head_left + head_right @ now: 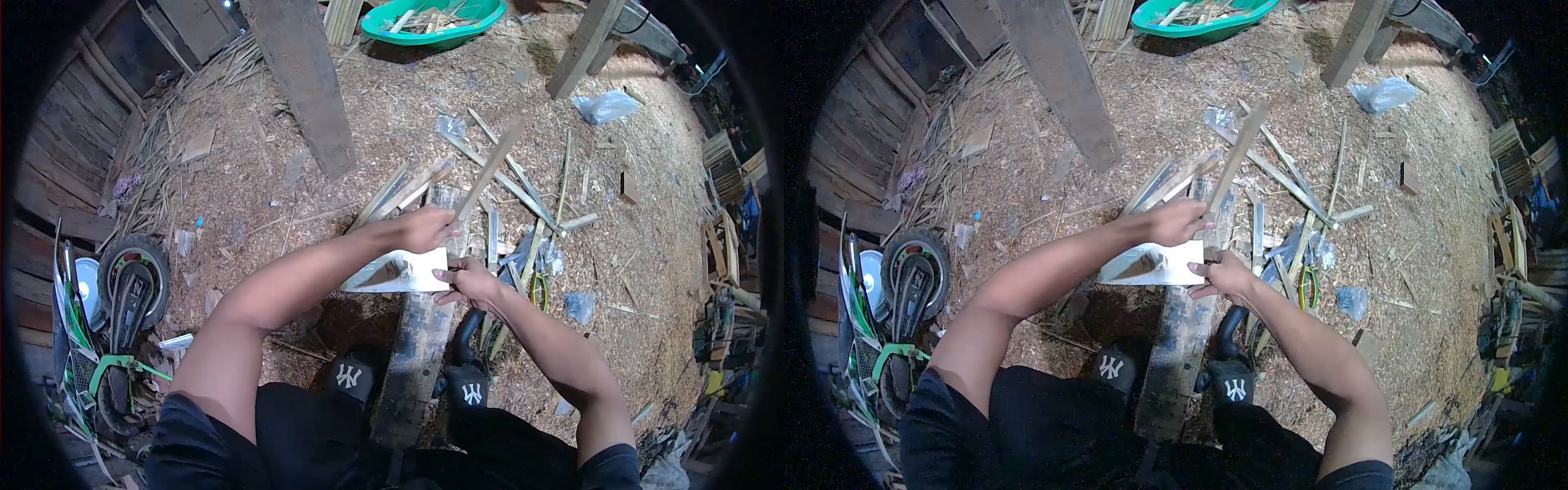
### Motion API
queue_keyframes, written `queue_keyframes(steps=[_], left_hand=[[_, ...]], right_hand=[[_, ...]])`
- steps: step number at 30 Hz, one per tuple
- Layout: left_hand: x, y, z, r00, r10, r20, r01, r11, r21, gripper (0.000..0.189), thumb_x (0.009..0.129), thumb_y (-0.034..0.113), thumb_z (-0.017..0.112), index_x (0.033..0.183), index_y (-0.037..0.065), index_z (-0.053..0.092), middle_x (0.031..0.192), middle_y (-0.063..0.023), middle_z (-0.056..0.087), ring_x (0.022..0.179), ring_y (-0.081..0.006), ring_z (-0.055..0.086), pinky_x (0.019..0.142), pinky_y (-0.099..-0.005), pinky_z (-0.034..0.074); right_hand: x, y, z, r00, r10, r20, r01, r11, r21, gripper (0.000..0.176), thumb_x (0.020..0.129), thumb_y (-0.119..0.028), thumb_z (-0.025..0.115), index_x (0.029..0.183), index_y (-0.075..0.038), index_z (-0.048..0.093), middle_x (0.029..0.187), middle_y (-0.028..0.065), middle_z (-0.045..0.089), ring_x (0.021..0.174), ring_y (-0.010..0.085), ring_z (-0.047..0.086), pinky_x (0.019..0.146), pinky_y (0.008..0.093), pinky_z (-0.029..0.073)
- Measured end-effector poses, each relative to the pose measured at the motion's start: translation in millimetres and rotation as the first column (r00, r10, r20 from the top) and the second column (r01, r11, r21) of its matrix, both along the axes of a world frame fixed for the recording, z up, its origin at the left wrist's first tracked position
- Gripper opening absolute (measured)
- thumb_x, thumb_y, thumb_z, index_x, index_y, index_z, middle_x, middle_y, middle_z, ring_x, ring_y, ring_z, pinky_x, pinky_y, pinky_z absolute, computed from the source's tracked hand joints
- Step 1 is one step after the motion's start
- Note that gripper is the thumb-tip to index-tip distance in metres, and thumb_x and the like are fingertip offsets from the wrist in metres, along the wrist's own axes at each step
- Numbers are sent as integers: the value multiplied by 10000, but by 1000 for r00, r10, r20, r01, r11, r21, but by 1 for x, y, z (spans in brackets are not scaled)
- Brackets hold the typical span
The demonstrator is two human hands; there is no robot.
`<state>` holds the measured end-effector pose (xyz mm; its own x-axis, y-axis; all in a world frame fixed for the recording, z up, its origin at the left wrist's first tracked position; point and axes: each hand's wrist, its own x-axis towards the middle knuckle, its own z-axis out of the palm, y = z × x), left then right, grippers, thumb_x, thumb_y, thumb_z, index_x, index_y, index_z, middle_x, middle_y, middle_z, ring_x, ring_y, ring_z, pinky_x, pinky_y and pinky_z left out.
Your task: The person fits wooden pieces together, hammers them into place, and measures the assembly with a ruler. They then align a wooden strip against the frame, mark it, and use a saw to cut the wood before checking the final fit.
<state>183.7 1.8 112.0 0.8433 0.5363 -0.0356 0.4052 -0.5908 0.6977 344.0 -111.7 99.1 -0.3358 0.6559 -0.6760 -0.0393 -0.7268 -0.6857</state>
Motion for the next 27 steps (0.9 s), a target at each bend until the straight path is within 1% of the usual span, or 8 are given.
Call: queue_keyframes(steps=[3,9,12,14,18,20,23,27], left_hand=[[5,3,1,998,-43,34,43,999,-8,320,997,280,538,945,-36,541,740,-249,562,720,-422,577,650,-483,431],[6,-2,8,995,-33,-94,26,997,-75,341,1011,330,522,1006,-9,559,764,-244,580,727,-406,590,655,-477,440],[2,-9,12,998,18,-63,-27,990,-140,362,1013,356,521,1031,0,579,795,-242,598,759,-387,611,678,-465,454],[1,-11,14,999,39,38,-29,972,-232,341,1012,345,528,1042,14,601,835,-227,628,779,-362,631,707,-451,477],[1,-5,-1,997,32,72,-12,963,-270,341,1021,355,505,1039,32,612,857,-186,655,794,-327,641,729,-415,495],[2,-4,-1,998,55,-18,-58,956,-286,365,1031,374,472,1061,40,617,892,-138,678,839,-295,644,769,-393,497],[3,-2,-4,998,60,-19,-63,938,-342,397,1032,401,461,1061,40,623,910,-105,685,874,-244,642,795,-384,485],[7,-2,9,991,65,-117,-109,900,-423,405,1029,405,473,1076,33,626,925,-91,690,893,-196,642,808,-368,489]], right_hand=[[0,1,1,1000,5,-7,-5,1000,14,432,941,-110,642,1266,134,497,1136,230,632,826,312,701,702,370,643],[5,-1,-4,1000,-2,-28,2,1000,-17,438,944,-118,638,1281,125,497,1143,232,631,826,317,702,702,367,641],[7,-1,-2,999,31,11,-31,1000,3,435,949,-122,633,1278,128,498,1145,232,629,830,315,702,702,364,640],[6,-2,-1,999,34,16,-34,999,4,434,950,-122,631,1278,128,498,1141,233,629,831,313,702,700,363,640],[5,-2,-2,999,32,17,-33,999,6,421,952,-119,627,1267,131,505,1110,235,634,832,308,700,694,358,638],[4,-3,2,1000,12,14,-12,1000,-2,412,951,-116,628,1260,128,508,1095,229,639,832,304,700,695,354,636],[4,-5,0,998,-43,-36,42,999,-27,384,949,-112,629,1231,123,520,1068,215,647,828,290,698,695,344,632],[4,-6,1,985,-129,-116,118,988,-98,325,952,-103,619,1180,114,538,1032,188,662,791,244,698,689,317,623]])
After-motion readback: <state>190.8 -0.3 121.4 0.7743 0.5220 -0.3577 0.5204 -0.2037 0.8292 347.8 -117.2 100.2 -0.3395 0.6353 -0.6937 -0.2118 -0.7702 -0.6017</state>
